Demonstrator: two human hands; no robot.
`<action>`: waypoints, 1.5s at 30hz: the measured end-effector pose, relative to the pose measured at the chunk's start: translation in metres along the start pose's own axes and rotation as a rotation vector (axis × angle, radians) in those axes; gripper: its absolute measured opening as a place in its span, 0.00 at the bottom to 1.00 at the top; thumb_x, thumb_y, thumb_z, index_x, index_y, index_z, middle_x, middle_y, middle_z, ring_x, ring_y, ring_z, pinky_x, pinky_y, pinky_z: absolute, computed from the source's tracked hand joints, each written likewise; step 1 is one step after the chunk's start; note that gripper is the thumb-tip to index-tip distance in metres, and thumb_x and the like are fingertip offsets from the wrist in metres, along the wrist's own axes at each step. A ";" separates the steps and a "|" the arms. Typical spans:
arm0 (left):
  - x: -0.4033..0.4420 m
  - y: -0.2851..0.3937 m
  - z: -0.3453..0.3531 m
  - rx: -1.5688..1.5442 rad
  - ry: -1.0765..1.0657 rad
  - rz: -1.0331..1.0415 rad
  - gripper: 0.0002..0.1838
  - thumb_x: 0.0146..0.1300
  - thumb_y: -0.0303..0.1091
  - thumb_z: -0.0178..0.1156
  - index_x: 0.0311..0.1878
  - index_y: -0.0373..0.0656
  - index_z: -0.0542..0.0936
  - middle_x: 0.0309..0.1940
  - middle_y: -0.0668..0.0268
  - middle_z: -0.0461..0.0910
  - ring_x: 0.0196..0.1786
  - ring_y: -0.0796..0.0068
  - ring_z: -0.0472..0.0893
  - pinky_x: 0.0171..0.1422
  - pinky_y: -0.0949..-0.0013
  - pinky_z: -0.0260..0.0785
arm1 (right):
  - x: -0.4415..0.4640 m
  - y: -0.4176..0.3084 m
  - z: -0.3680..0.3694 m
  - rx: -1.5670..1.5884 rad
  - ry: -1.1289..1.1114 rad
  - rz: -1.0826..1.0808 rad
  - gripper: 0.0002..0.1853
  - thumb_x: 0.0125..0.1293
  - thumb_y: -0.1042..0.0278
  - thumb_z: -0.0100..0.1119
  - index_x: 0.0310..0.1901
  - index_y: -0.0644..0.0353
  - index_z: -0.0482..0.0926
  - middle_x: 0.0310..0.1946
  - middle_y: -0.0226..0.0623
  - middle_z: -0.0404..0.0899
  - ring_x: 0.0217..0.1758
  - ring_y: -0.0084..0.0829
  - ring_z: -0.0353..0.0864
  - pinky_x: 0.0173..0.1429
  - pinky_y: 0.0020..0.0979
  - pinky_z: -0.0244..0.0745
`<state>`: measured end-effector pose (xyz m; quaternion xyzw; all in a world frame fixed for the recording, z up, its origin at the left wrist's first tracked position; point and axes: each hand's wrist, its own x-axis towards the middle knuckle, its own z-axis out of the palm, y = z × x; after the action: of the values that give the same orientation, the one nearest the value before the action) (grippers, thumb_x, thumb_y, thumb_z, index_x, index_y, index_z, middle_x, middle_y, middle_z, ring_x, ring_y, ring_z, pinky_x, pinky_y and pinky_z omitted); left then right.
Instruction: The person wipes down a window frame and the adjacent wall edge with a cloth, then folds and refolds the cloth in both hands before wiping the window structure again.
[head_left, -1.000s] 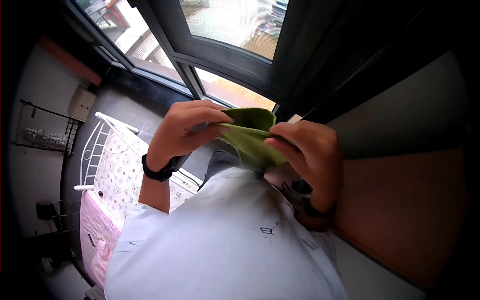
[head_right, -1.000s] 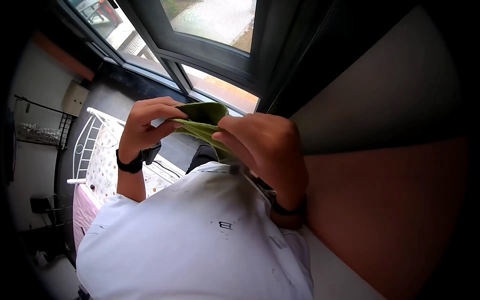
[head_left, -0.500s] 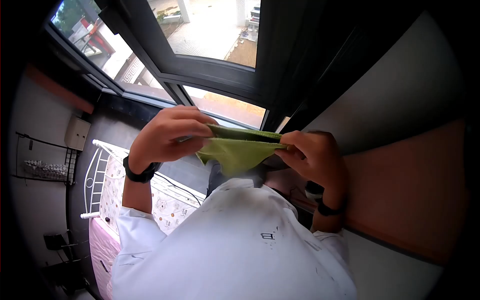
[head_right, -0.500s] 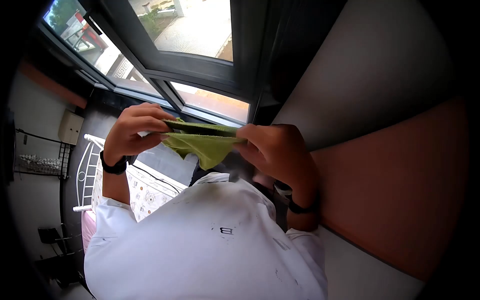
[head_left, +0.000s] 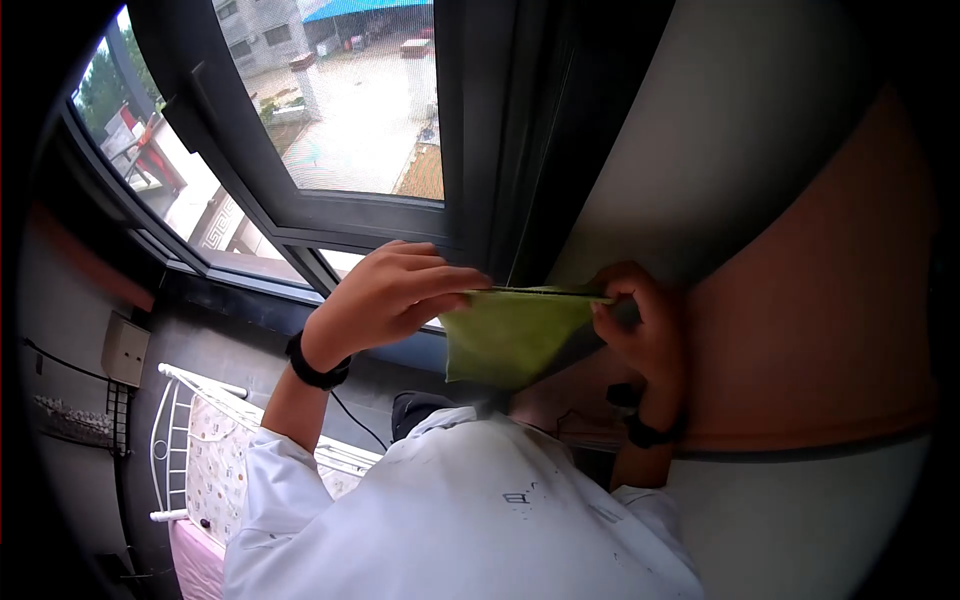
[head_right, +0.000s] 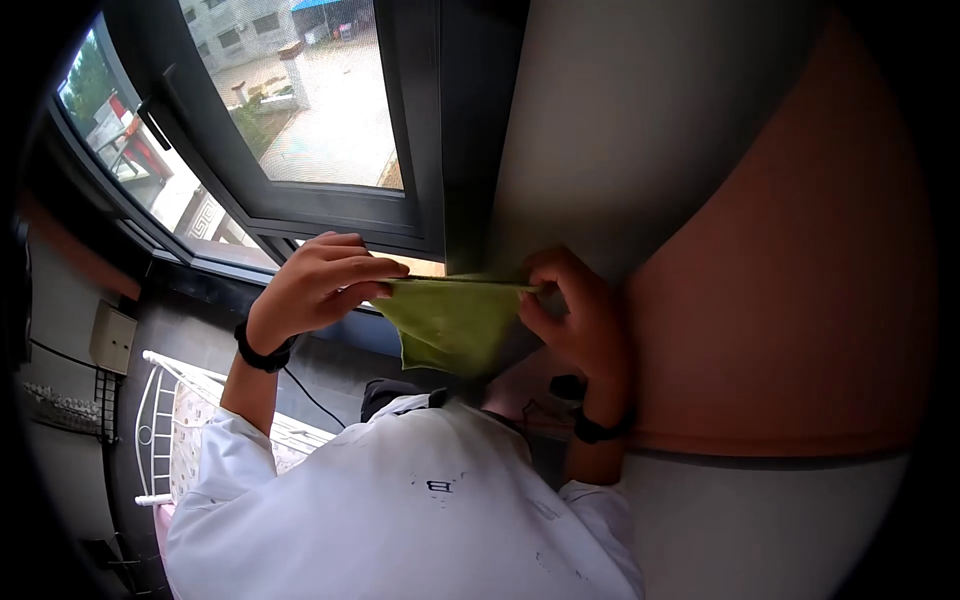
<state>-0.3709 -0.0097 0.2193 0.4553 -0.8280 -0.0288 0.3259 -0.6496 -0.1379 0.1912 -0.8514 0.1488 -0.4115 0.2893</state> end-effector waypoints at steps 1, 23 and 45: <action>0.005 0.000 0.002 -0.031 0.044 -0.003 0.13 0.59 0.29 0.64 0.48 0.45 0.82 0.27 0.65 0.80 0.28 0.67 0.74 0.34 0.66 0.67 | -0.005 0.003 -0.001 -0.007 -0.006 -0.007 0.10 0.55 0.81 0.62 0.35 0.61 0.72 0.34 0.34 0.76 0.33 0.26 0.78 0.37 0.26 0.74; -0.111 -0.021 0.030 -0.584 -0.107 -0.589 0.08 0.67 0.28 0.57 0.47 0.37 0.76 0.40 0.63 0.77 0.44 0.73 0.76 0.50 0.71 0.69 | -0.008 0.030 0.069 0.242 -0.513 0.156 0.16 0.58 0.80 0.63 0.48 0.59 0.78 0.34 0.32 0.81 0.26 0.16 0.73 0.32 0.20 0.70; -0.209 -0.004 0.126 -1.465 0.481 -0.951 0.42 0.59 0.53 0.66 0.69 0.38 0.63 0.64 0.57 0.70 0.61 0.75 0.73 0.63 0.69 0.66 | -0.051 0.081 0.206 1.005 -0.666 0.521 0.21 0.74 0.57 0.44 0.60 0.63 0.68 0.59 0.43 0.72 0.60 0.36 0.74 0.67 0.34 0.67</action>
<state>-0.3612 0.1181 0.0119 0.4216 -0.2362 -0.5842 0.6520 -0.5197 -0.1005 0.0081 -0.6307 0.0423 -0.0618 0.7724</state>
